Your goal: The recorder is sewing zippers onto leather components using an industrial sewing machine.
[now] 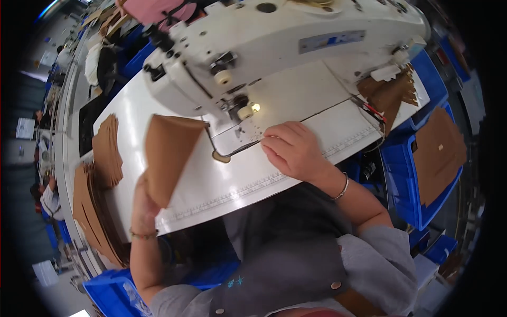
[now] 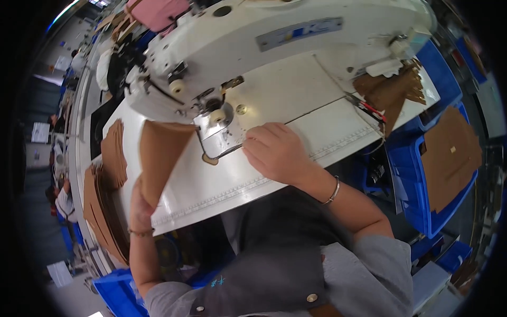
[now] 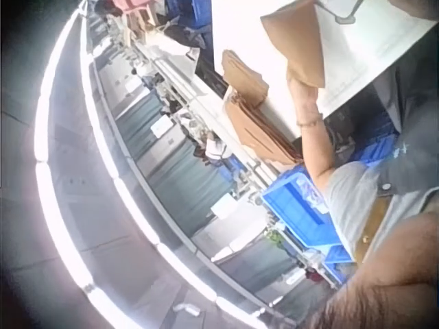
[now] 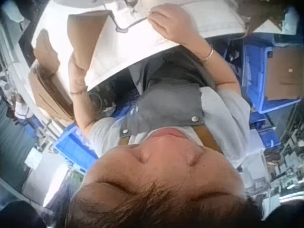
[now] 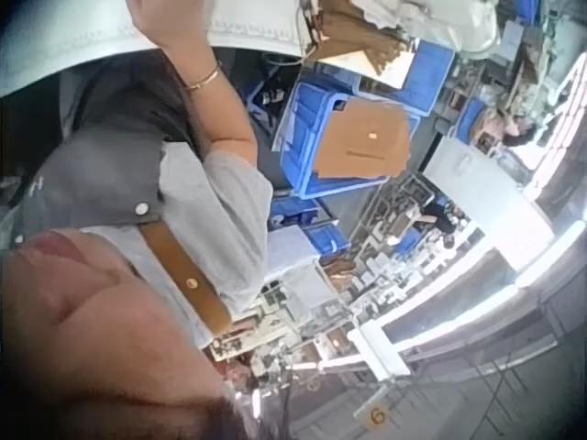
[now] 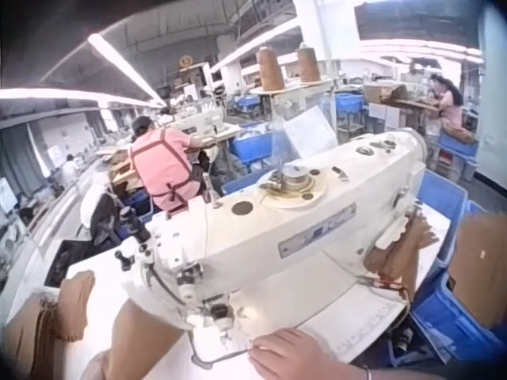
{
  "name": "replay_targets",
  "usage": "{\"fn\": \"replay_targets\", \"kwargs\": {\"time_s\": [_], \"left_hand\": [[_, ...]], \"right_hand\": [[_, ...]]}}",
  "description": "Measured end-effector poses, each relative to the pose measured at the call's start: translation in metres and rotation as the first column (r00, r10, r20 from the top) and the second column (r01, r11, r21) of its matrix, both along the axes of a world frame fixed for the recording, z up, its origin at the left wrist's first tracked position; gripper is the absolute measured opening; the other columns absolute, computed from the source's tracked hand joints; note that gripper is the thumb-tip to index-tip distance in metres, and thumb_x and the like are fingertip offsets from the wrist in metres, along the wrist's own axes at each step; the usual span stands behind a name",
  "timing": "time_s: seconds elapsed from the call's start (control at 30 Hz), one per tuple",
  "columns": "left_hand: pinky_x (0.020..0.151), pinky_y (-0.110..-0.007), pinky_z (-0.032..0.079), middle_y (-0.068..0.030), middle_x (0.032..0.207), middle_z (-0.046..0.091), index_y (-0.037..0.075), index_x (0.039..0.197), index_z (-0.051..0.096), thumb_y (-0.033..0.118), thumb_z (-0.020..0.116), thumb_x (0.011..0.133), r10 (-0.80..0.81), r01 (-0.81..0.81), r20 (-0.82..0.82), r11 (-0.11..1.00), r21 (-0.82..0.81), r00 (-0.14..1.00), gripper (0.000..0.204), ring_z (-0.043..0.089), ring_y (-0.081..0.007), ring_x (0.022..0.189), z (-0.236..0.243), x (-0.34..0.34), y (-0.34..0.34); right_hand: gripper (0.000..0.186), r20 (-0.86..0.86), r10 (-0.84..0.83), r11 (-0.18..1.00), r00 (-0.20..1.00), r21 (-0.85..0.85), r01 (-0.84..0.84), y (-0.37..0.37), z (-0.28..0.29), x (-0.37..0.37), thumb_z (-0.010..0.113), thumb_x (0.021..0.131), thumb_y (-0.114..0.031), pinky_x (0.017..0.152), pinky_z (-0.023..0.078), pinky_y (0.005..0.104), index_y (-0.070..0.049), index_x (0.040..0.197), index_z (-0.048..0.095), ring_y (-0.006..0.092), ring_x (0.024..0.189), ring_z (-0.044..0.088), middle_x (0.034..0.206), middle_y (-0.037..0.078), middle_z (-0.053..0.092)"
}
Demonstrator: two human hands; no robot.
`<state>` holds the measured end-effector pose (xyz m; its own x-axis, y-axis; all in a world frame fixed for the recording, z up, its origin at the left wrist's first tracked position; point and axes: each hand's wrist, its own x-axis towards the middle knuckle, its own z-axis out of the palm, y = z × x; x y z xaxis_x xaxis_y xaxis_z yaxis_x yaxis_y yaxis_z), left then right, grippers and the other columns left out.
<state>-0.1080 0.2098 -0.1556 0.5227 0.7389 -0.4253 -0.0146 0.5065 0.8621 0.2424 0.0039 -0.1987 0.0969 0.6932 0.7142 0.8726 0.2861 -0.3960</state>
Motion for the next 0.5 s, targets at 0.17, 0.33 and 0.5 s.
{"fn": "replay_targets", "kwargs": {"time_s": [0.17,0.33,0.5], "left_hand": [[0.093,-0.029,0.057,-0.0071,0.128,0.07,-0.002,0.145,0.056,0.005,0.062,0.102,-0.289,0.284,0.002,0.941,-0.184,0.957,0.044,0.069,-0.0153,0.11,-0.02,0.048,-0.096],[0.086,-0.03,0.058,-0.0086,0.113,0.076,-0.002,0.135,0.063,0.012,0.073,0.097,-0.463,0.512,-0.279,0.848,0.138,0.841,0.043,0.073,-0.0152,0.099,0.002,0.085,-0.103],[0.072,-0.042,0.06,-0.0159,0.078,0.074,0.003,0.1,0.069,0.015,0.075,0.088,-0.297,0.764,-0.714,0.385,0.518,0.634,0.018,0.074,-0.0338,0.079,0.002,0.103,-0.092]], "right_hand": [[0.022,0.078,0.131,0.991,0.988,-0.019,-0.13,-0.001,0.001,-0.003,0.078,0.081,-0.01,0.086,0.056,0.0401,-0.006,0.101,0.07,0.0281,0.095,0.068,0.11,0.007,0.07],[0.029,0.212,0.253,0.954,0.944,-0.219,-0.206,0.002,0.002,-0.001,0.079,0.086,-0.019,0.103,0.052,0.0452,-0.005,0.109,0.069,0.0284,0.113,0.065,0.121,0.009,0.069],[0.031,0.404,0.276,0.932,0.872,-0.334,-0.14,0.023,0.015,0.029,0.077,0.089,-0.027,0.11,0.047,0.0466,-0.006,0.111,0.068,0.0276,0.12,0.062,0.126,0.009,0.067]]}}
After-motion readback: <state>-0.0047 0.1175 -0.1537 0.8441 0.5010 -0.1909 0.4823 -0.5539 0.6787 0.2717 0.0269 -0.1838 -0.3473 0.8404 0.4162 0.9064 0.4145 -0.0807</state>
